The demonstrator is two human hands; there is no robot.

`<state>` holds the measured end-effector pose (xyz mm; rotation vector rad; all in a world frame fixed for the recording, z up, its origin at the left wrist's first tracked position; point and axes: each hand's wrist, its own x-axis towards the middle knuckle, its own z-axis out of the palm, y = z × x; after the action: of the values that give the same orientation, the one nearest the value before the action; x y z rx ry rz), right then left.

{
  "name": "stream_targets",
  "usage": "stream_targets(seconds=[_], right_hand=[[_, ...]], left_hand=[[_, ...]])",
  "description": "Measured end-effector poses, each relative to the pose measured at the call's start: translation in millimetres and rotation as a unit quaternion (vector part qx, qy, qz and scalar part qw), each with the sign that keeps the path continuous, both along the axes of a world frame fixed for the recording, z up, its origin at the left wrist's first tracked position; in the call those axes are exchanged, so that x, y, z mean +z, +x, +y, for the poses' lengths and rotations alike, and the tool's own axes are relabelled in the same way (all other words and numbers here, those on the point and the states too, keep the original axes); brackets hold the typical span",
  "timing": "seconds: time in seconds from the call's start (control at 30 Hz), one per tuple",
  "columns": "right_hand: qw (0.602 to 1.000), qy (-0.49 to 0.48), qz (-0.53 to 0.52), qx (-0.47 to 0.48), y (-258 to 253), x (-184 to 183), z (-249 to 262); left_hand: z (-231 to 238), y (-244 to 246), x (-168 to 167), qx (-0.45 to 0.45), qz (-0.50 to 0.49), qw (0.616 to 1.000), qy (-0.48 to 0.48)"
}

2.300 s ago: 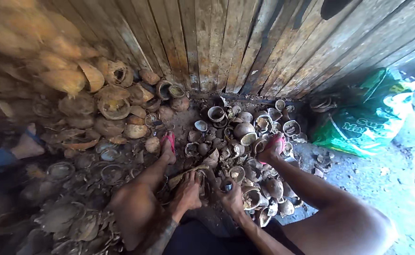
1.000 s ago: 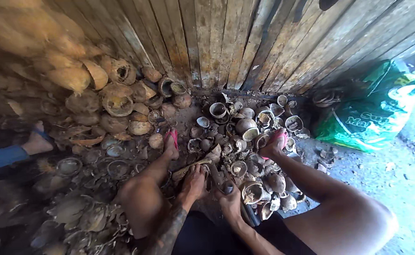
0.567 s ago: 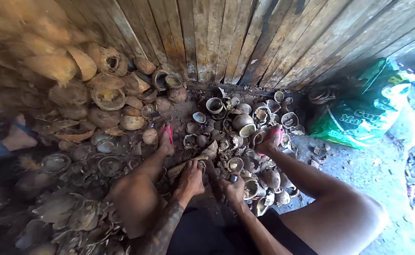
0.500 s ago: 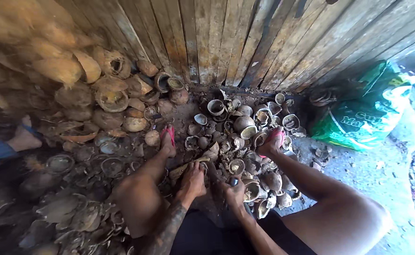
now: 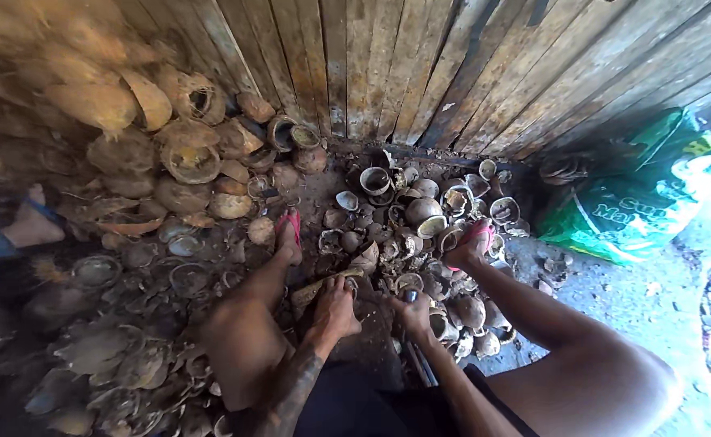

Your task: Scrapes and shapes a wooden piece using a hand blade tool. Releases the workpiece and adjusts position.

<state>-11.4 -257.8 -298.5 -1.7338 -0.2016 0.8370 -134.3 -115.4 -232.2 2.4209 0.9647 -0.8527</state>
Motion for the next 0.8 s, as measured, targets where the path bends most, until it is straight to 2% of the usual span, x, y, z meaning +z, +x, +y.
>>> stream_targets(seconds=[0.17,0.23,0.27,0.33,0.43,0.5,0.6,0.8], right_hand=[[0.979,-0.025,-0.164,0.121,9.2,16.3,3.2],[0.970,-0.040,-0.176,0.162,6.0,28.8,2.2],[0.973,-0.053,-0.161,0.157,-1.1,35.7,0.5],[0.987,-0.067,-0.115,0.086,-25.9,51.7,-2.4],[0.993,-0.032,-0.094,-0.064,-68.1,62.6,-2.1],[0.988,-0.006,-0.103,-0.115,-79.5,59.2,3.5],[0.987,0.007,-0.107,-0.124,-67.7,44.5,1.2],[0.990,0.007,-0.131,-0.046,-22.6,9.7,-1.8]], left_hand=[[-2.3,-0.6,0.3,-0.001,-0.008,1.000,0.009],[-5.1,-2.7,-1.5,0.003,-0.012,1.000,0.013],[-6.2,-3.9,-2.4,0.010,-0.016,1.000,0.012],[-5.9,-5.8,-4.7,0.041,-0.035,0.999,0.009],[-13.2,-8.4,-9.0,0.089,-0.055,0.994,0.016],[-16.6,-6.7,-9.2,0.097,-0.045,0.994,0.025],[-12.5,-4.1,-8.4,0.094,-0.032,0.995,0.008],[-8.4,-3.1,-11.6,0.071,-0.037,0.997,0.000]])
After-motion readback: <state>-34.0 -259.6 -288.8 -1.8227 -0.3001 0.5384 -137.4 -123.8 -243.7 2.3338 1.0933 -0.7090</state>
